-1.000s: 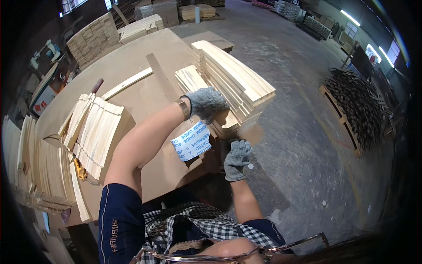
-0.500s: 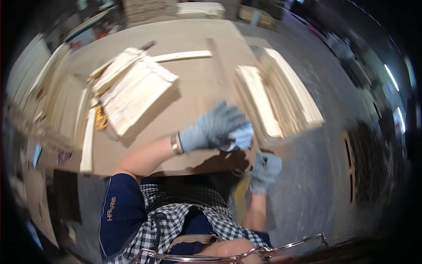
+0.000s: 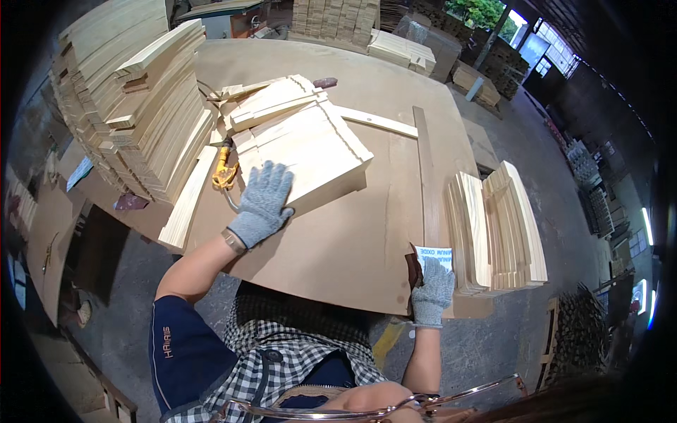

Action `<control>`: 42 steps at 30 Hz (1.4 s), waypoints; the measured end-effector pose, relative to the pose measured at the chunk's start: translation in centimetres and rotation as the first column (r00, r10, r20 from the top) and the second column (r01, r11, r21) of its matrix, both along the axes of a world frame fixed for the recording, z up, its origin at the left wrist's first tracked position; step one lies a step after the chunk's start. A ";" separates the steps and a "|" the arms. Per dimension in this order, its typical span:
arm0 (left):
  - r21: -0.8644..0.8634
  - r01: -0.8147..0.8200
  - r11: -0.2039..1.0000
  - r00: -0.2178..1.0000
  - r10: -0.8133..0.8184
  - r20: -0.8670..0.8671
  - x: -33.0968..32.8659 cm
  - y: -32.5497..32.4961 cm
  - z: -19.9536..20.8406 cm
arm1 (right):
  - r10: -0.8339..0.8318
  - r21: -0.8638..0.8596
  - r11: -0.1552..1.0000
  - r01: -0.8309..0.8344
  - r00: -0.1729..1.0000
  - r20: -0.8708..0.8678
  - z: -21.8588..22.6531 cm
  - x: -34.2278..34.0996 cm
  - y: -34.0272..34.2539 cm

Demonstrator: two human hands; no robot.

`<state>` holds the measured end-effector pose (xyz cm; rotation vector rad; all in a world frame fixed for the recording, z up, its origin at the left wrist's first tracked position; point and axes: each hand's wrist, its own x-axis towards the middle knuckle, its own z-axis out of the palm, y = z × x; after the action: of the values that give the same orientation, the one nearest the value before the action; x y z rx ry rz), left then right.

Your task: Manually sanding wooden furniture components with sandpaper at a workshop workbench.

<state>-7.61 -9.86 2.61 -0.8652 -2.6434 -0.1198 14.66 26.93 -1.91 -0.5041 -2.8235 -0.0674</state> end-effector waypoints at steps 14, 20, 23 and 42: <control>0.098 0.031 0.995 0.985 -0.047 0.163 -1.3 -1.8 -1.2 | 0.741 0.128 0.660 -0.740 0.614 -0.270 -2.5 -24.1 -18.5; 0.120 0.044 0.992 0.985 -0.063 0.158 -1.3 -1.9 -1.2 | 0.620 0.103 0.782 -0.614 0.753 -0.220 -0.4 -26.3 -11.6; 0.125 0.016 0.992 0.984 -0.038 0.173 -1.2 -1.8 -1.4 | 0.591 0.120 0.804 -0.583 0.757 -0.278 0.7 -26.8 -10.0; 0.051 0.097 0.994 0.992 -0.101 0.079 -1.2 -2.1 -0.5 | 0.236 -0.547 0.795 -0.263 0.964 -0.120 3.7 -28.8 -5.3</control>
<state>-8.80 -11.95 2.07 -0.9961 -2.6606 -0.2460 -14.10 21.68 1.80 -0.2261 -2.8028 0.8392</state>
